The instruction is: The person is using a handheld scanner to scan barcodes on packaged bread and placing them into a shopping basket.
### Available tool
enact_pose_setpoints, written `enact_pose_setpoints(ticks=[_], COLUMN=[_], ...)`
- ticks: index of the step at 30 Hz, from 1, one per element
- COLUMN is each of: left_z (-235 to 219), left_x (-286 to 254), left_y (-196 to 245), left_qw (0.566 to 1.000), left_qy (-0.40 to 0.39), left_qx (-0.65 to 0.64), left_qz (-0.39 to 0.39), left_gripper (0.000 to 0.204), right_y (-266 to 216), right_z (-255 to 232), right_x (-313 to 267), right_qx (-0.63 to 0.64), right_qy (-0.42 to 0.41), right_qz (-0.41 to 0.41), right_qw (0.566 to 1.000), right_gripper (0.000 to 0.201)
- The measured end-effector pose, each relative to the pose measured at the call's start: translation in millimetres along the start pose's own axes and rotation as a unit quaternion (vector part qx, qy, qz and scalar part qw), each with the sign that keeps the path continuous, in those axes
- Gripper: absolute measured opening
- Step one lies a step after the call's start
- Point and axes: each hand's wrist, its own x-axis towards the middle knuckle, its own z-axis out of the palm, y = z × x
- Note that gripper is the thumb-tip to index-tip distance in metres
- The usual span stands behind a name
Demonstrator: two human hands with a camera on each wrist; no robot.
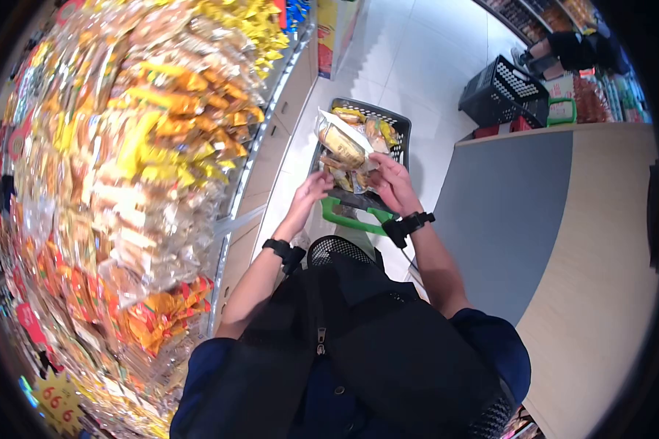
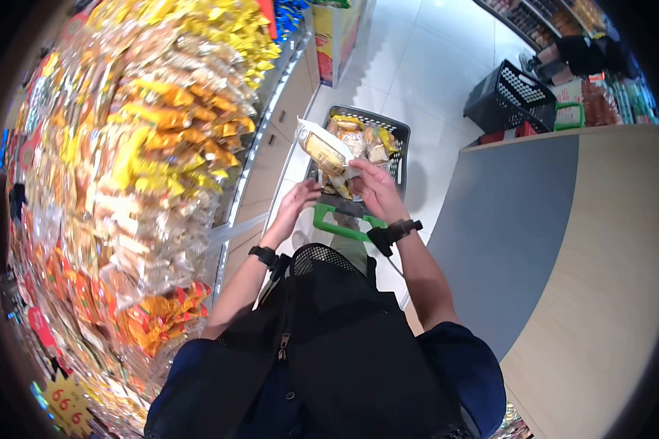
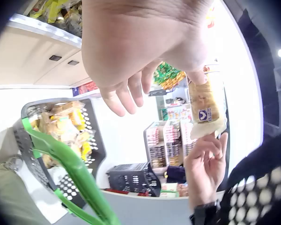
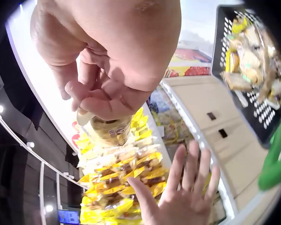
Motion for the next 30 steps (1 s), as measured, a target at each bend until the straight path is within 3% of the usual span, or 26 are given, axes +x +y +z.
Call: enact_pose_setpoints(ticks=[3, 4, 8, 13, 15, 16, 18, 19, 20, 22, 24, 26, 27, 28, 29, 30], left_z=[-6, -9, -13, 1, 2, 7, 21, 23, 25, 23, 19, 14, 13, 15, 11, 15], left_x=[-35, -45, -75, -105, -106, -108, -115, -118, -121, -124, -132, -139, -143, -153, -161, -168], left_y=[28, 34, 25, 55, 59, 61, 64, 67, 68, 67, 55, 40, 35, 33, 26, 27], left_qw=[0.990, 0.978, 0.945, 0.955, 0.968, 0.967, 0.970, 0.968, 0.967, 0.967, 0.970, 0.965, 0.959, 0.953, 0.951, 0.948], left_qy=[-0.016, -0.043, -0.014, 0.015, 0.029, 0.032, 0.110, 0.118, 0.121, 0.140, 0.164, 0.194, 0.216, 0.232, 0.242, 0.261], left_qx=[-0.125, -0.182, -0.298, -0.253, -0.163, -0.161, -0.122, -0.118, -0.118, -0.093, -0.058, -0.062, -0.077, -0.075, -0.077, -0.086], left_qz=[0.062, 0.098, 0.134, 0.155, 0.188, 0.194, 0.180, 0.189, 0.192, 0.192, 0.172, 0.165, 0.166, 0.178, 0.176, 0.162], left_gripper=[0.048, 0.051, 0.060, 0.053, 0.054, 0.054, 0.054, 0.054, 0.054, 0.055, 0.053, 0.050, 0.051, 0.053, 0.055, 0.057], right_y=[43, 56, 93, 99, 94, 90, 79, 75, 73, 76, 104, 95, 109, 117, 119, 127], right_z=[38, 52, 86, 96, 99, 97, 95, 93, 86, 55, -1, -1, -22, -32, -26, -37], right_x=[-26, -34, -62, -80, -83, -85, -94, -93, -91, -76, -65, -79, -74, -73, -74, -64], right_qx=[0.107, 0.124, 0.142, 0.125, 0.103, 0.041, -0.110, -0.109, -0.201, -0.366, -0.520, -0.600, -0.577, -0.595, -0.538, -0.556], right_qy=[-0.070, -0.072, -0.076, -0.064, -0.065, -0.055, -0.020, -0.033, -0.011, 0.003, -0.025, -0.069, -0.073, -0.066, -0.076, -0.091], right_qz=[-0.004, -0.004, 0.013, 0.015, 0.016, 0.023, 0.024, 0.026, 0.025, 0.018, -0.113, -0.036, -0.056, -0.013, -0.005, -0.039], right_qw=[0.992, 0.990, 0.987, 0.990, 0.992, 0.997, 0.993, 0.993, 0.979, 0.930, 0.846, 0.796, 0.811, 0.801, 0.839, 0.825], right_gripper=[0.032, 0.030, 0.030, 0.036, 0.036, 0.035, 0.034, 0.034, 0.033, 0.030, 0.026, 0.029, 0.031, 0.032, 0.033, 0.032])
